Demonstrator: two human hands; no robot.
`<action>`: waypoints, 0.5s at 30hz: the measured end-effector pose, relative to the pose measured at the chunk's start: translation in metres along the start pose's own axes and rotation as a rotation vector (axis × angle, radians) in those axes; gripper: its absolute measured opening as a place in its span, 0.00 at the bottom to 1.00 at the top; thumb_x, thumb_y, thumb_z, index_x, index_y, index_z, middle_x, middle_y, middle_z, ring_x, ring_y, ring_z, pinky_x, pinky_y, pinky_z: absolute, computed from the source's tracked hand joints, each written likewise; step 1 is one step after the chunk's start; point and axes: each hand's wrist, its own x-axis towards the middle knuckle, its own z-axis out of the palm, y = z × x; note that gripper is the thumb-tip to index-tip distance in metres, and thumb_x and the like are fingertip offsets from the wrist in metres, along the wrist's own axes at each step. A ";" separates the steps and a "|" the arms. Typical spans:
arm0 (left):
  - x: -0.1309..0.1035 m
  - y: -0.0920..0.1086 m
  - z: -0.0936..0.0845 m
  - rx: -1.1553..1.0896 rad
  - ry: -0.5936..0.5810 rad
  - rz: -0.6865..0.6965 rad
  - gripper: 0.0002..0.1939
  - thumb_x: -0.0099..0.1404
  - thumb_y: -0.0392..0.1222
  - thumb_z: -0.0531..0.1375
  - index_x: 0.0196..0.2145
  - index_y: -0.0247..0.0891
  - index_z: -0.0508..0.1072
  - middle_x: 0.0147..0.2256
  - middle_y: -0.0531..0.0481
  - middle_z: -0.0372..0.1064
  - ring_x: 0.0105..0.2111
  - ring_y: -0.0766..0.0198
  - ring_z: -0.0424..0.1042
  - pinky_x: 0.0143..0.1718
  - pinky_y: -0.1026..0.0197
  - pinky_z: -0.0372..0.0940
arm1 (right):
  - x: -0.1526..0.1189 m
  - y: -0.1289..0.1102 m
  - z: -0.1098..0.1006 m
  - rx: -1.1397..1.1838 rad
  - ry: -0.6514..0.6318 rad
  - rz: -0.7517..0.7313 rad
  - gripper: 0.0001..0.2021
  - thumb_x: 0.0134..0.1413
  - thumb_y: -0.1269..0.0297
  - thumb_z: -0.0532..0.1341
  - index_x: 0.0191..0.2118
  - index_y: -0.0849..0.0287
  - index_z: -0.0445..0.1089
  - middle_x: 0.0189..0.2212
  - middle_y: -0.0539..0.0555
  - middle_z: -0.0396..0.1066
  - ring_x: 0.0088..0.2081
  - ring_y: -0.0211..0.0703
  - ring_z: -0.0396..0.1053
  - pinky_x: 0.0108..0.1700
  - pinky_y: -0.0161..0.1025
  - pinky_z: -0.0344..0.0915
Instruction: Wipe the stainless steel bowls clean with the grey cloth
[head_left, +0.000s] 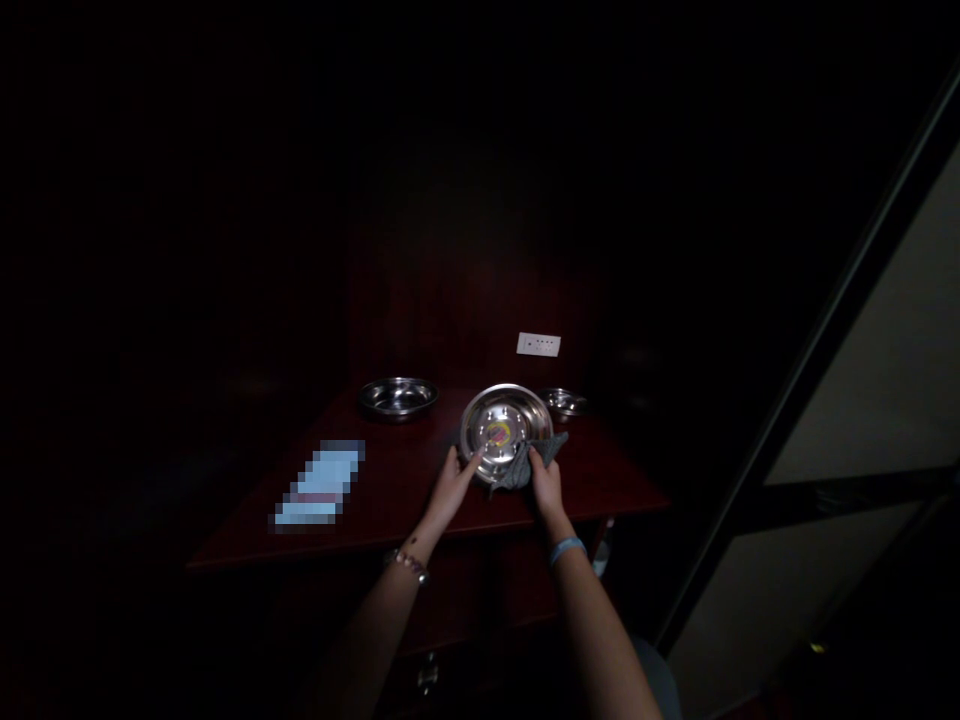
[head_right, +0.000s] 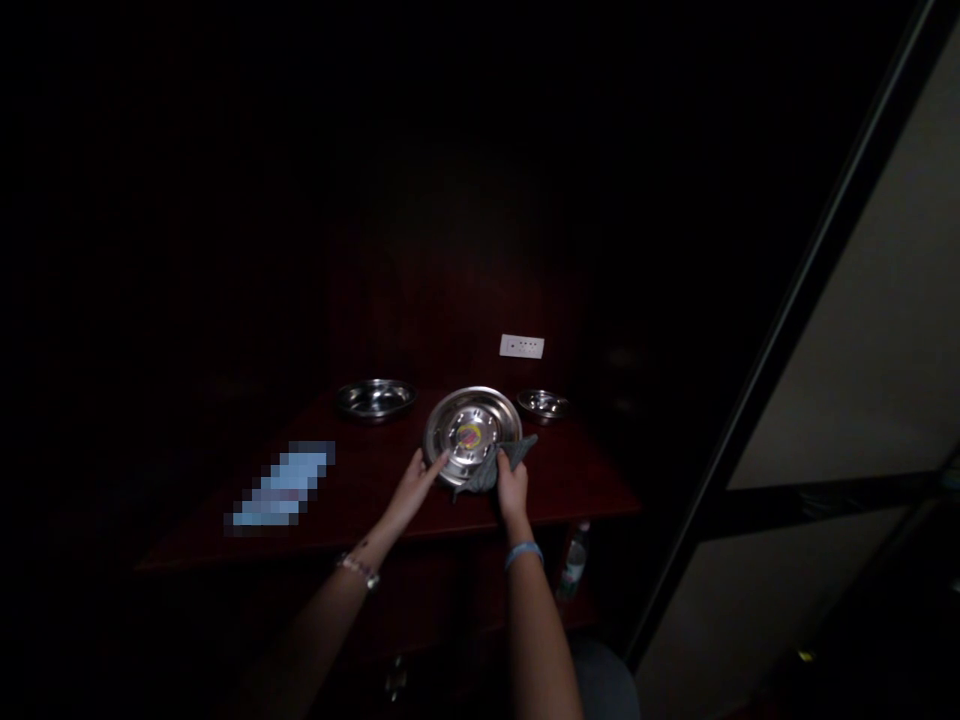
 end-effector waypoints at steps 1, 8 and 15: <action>0.000 -0.003 0.001 0.011 -0.035 0.009 0.29 0.57 0.50 0.69 0.53 0.38 0.71 0.55 0.37 0.75 0.57 0.51 0.74 0.61 0.49 0.65 | 0.000 0.001 0.000 0.000 -0.002 -0.001 0.26 0.50 0.45 0.64 0.45 0.63 0.78 0.43 0.61 0.82 0.48 0.54 0.79 0.52 0.43 0.72; 0.008 -0.020 -0.002 0.018 -0.096 0.024 0.31 0.54 0.46 0.69 0.54 0.37 0.70 0.56 0.36 0.75 0.57 0.51 0.74 0.65 0.47 0.61 | -0.001 0.001 0.000 0.027 0.010 -0.018 0.25 0.50 0.45 0.65 0.44 0.63 0.78 0.44 0.60 0.82 0.48 0.54 0.79 0.53 0.45 0.72; 0.003 -0.002 -0.005 -0.043 0.106 0.027 0.22 0.63 0.54 0.63 0.49 0.37 0.75 0.53 0.38 0.77 0.57 0.51 0.74 0.61 0.49 0.65 | -0.004 -0.005 0.003 -0.017 -0.048 -0.054 0.24 0.48 0.46 0.67 0.42 0.64 0.80 0.43 0.61 0.82 0.47 0.55 0.78 0.53 0.45 0.71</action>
